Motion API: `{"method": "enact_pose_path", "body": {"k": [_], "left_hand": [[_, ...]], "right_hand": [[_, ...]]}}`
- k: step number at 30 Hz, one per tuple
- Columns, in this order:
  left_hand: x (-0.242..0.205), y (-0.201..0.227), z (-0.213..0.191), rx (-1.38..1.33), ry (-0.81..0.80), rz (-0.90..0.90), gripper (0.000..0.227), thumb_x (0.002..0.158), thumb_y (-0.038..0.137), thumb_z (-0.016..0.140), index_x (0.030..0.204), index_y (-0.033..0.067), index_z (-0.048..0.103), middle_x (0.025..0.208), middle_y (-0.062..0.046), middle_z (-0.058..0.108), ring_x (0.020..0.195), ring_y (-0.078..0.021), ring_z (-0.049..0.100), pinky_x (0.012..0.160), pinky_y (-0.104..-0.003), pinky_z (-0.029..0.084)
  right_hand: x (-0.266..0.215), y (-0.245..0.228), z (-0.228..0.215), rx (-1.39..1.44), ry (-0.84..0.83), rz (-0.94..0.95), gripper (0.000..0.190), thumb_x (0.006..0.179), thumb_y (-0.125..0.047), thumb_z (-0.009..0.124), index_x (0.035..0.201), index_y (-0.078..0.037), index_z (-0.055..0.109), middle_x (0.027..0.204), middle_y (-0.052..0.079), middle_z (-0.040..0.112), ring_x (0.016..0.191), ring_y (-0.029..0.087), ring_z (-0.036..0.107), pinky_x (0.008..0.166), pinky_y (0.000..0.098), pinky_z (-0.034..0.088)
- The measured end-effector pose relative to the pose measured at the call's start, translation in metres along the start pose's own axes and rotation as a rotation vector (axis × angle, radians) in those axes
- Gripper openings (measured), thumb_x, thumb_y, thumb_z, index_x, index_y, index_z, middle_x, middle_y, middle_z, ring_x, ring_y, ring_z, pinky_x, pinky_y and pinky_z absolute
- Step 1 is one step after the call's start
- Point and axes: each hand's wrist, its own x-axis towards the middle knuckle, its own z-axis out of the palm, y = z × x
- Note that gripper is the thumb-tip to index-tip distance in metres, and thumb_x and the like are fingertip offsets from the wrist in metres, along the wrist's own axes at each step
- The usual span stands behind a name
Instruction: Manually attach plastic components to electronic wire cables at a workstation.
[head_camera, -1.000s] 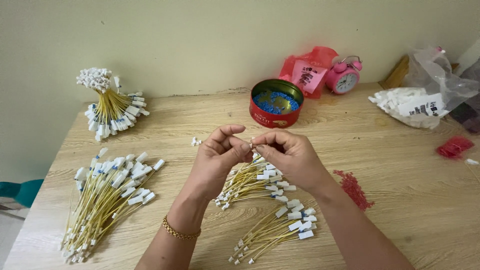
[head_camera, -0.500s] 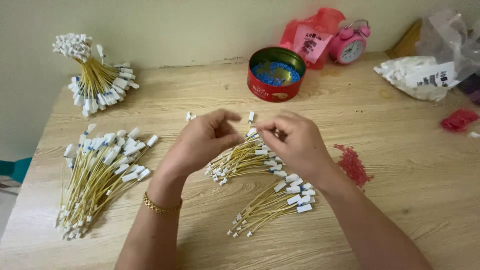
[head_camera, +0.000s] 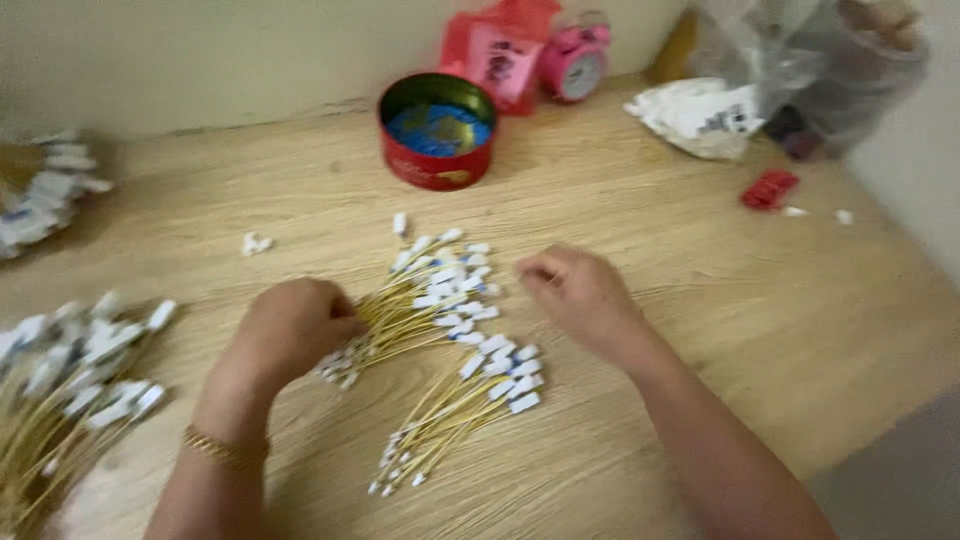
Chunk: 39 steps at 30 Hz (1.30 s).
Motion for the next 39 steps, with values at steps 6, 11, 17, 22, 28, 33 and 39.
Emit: {"method": "enact_pose_path", "body": {"k": [6, 11, 17, 22, 28, 33, 39], "left_hand": [[0.001, -0.002, -0.008, -0.058, 0.132, -0.067, 0.026, 0.089, 0.034, 0.075, 0.101, 0.0119, 0.082, 0.093, -0.008, 0.08, 0.084, -0.0254, 0.076, 0.082, -0.041, 0.059], [-0.004, -0.001, -0.012, -0.236, 0.37, -0.048, 0.025, 0.089, 0.027, 0.078, 0.104, 0.0068, 0.079, 0.09, -0.013, 0.078, 0.08, -0.0248, 0.075, 0.076, -0.04, 0.059], [-0.006, 0.001, -0.014, -0.421, 0.466, -0.042, 0.023, 0.088, 0.022, 0.079, 0.104, 0.0061, 0.078, 0.087, -0.011, 0.079, 0.079, -0.0174, 0.074, 0.071, -0.033, 0.058], [-0.007, 0.004, -0.016, -0.497, 0.456, -0.036, 0.019, 0.091, 0.017, 0.077, 0.105, 0.005, 0.076, 0.09, -0.01, 0.078, 0.081, -0.0162, 0.074, 0.072, -0.032, 0.06], [-0.003, -0.004, -0.01, -0.589, 0.503, 0.058, 0.019, 0.09, 0.013, 0.075, 0.105, 0.0034, 0.075, 0.092, -0.008, 0.078, 0.083, -0.0134, 0.073, 0.074, -0.028, 0.06], [-0.002, -0.002, -0.01, -0.637, 0.439, 0.029, 0.018, 0.091, 0.014, 0.075, 0.105, 0.0038, 0.078, 0.091, -0.009, 0.079, 0.083, -0.0137, 0.072, 0.074, -0.029, 0.059], [0.001, -0.002, -0.005, -0.474, 0.416, -0.013, 0.023, 0.091, 0.021, 0.074, 0.111, 0.0094, 0.078, 0.094, -0.009, 0.079, 0.085, -0.0162, 0.074, 0.076, -0.033, 0.06]], "right_hand": [[0.025, 0.068, -0.033, -0.378, 0.225, 0.114, 0.024, 0.089, -0.031, 0.073, 0.101, -0.011, 0.078, 0.099, 0.009, 0.074, 0.092, 0.026, 0.071, 0.083, 0.0385, 0.054], [0.043, 0.087, -0.02, -0.484, 0.204, 0.091, 0.027, 0.084, -0.038, 0.078, 0.09, -0.012, 0.081, 0.097, 0.009, 0.072, 0.096, 0.028, 0.067, 0.084, 0.0404, 0.052], [0.061, 0.092, -0.009, -0.22, 0.276, 0.11, 0.02, 0.092, -0.032, 0.071, 0.098, -0.014, 0.079, 0.099, 0.006, 0.073, 0.095, 0.025, 0.069, 0.085, 0.0383, 0.051], [0.058, 0.088, -0.019, -0.187, 0.321, 0.038, 0.022, 0.09, -0.026, 0.071, 0.106, -0.012, 0.077, 0.101, 0.009, 0.076, 0.086, 0.023, 0.073, 0.079, 0.037, 0.057], [0.053, 0.063, -0.022, -0.389, 0.105, 0.194, 0.021, 0.089, -0.033, 0.074, 0.102, -0.017, 0.079, 0.097, 0.006, 0.078, 0.087, 0.024, 0.072, 0.082, 0.0379, 0.055], [0.054, 0.08, -0.019, -0.421, 0.11, 0.079, 0.019, 0.087, -0.032, 0.076, 0.098, -0.017, 0.081, 0.098, 0.006, 0.076, 0.091, 0.022, 0.072, 0.085, 0.0374, 0.055], [0.051, 0.072, -0.014, -0.504, 0.128, 0.065, 0.019, 0.088, -0.033, 0.074, 0.093, -0.015, 0.08, 0.099, 0.007, 0.074, 0.093, 0.025, 0.069, 0.084, 0.041, 0.055]]}}
